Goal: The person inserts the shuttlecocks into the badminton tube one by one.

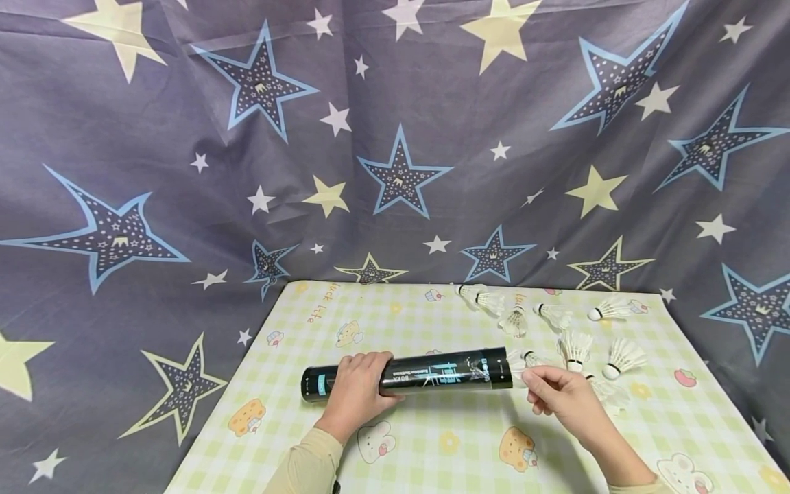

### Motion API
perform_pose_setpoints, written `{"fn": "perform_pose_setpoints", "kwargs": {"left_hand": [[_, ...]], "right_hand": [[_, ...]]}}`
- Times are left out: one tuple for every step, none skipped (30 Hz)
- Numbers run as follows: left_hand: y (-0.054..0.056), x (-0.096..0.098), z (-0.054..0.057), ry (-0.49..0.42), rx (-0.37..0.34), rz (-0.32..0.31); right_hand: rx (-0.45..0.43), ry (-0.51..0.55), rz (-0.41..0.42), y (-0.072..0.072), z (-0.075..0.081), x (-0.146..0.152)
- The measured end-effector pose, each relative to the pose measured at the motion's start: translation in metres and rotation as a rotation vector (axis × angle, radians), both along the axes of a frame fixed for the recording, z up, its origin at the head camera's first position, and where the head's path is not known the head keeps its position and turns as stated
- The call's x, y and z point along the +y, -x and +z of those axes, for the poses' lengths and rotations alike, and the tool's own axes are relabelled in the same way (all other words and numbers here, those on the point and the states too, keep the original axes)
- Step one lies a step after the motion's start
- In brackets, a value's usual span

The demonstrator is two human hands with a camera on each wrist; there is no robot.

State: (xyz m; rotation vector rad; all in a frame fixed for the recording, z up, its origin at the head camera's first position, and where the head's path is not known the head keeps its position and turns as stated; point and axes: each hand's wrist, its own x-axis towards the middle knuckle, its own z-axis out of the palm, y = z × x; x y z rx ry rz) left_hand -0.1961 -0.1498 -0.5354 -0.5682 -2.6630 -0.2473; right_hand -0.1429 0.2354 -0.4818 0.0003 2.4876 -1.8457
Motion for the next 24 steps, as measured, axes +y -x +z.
{"fn": "perform_pose_setpoints", "kwargs": {"left_hand": [[0.0,0.0,-0.0002,-0.002,0.0,-0.002],[0.0001,0.0,-0.0004,-0.004,0.001,-0.003],[0.0002,0.0,-0.0008,-0.006,0.002,-0.003],[0.0003,-0.0001,-0.0012,-0.007,0.004,-0.005],[0.0004,-0.0002,-0.0018,-0.008,0.007,-0.005],[0.0005,-0.0003,-0.0023,-0.007,0.01,-0.005],[0.0005,-0.0004,-0.0027,-0.008,0.012,-0.005],[0.0005,-0.0004,-0.003,-0.008,0.014,-0.005],[0.0004,-0.0005,-0.0034,-0.008,0.016,-0.005],[0.0003,-0.0005,-0.0036,-0.007,0.018,-0.004],[0.0003,-0.0005,-0.0038,-0.006,0.019,-0.004],[0.0003,-0.0006,-0.0039,-0.008,0.02,-0.004],[0.0003,-0.0005,-0.0039,-0.009,0.021,-0.005],[0.0002,-0.0005,-0.004,-0.011,0.022,-0.005],[0.0002,-0.0004,-0.004,-0.011,0.022,-0.005],[0.0002,-0.0004,-0.004,-0.012,0.022,-0.005],[0.0003,-0.0004,-0.0039,-0.012,0.021,-0.005],[0.0003,-0.0003,-0.0039,-0.013,0.021,-0.006],[0.0003,-0.0003,-0.0038,-0.014,0.021,-0.006],[0.0002,-0.0003,-0.0037,-0.014,0.021,-0.005],[0.0002,-0.0003,-0.0037,-0.015,0.019,-0.005],[0.0001,-0.0003,-0.0036,-0.015,0.018,-0.005],[0.0001,-0.0003,-0.0035,-0.016,0.017,-0.004],[0.0,-0.0003,-0.0036,-0.016,0.016,-0.004]], "right_hand": [[0.001,0.004,0.007,-0.0002,-0.0002,-0.0005],[0.001,0.006,0.015,-0.0005,-0.0004,-0.0009],[0.0,0.011,0.022,-0.0009,-0.0007,-0.0012],[-0.001,0.013,0.029,-0.0013,-0.0007,-0.0017],[-0.003,0.016,0.037,-0.0016,-0.0008,-0.0022],[-0.009,0.017,0.044,-0.0019,-0.0009,-0.0027],[-0.013,0.017,0.049,-0.0022,-0.001,-0.0033],[-0.019,0.017,0.054,-0.0024,-0.0012,-0.0038],[-0.026,0.019,0.059,-0.0026,-0.0012,-0.0044],[-0.033,0.02,0.064,-0.0027,-0.0013,-0.0049],[-0.042,0.021,0.067,-0.0027,-0.0013,-0.0053],[-0.051,0.021,0.069,-0.0029,-0.0011,-0.0057],[-0.058,0.022,0.07,-0.003,-0.001,-0.0061],[-0.067,0.024,0.073,-0.0031,-0.0007,-0.0064],[-0.073,0.025,0.075,-0.0032,-0.0006,-0.0068],[-0.08,0.026,0.077,-0.0033,-0.0004,-0.007],[-0.085,0.027,0.08,-0.0034,-0.0004,-0.0073],[-0.089,0.029,0.084,-0.0035,-0.0005,-0.0075],[-0.093,0.032,0.088,-0.0036,-0.0007,-0.0078],[-0.097,0.036,0.092,-0.0036,-0.001,-0.008],[-0.099,0.038,0.096,-0.0037,-0.0013,-0.0082],[-0.101,0.042,0.099,-0.0038,-0.0015,-0.0083],[-0.104,0.044,0.104,-0.0038,-0.0017,-0.0085],[-0.105,0.046,0.108,-0.0039,-0.0018,-0.0086]]}}
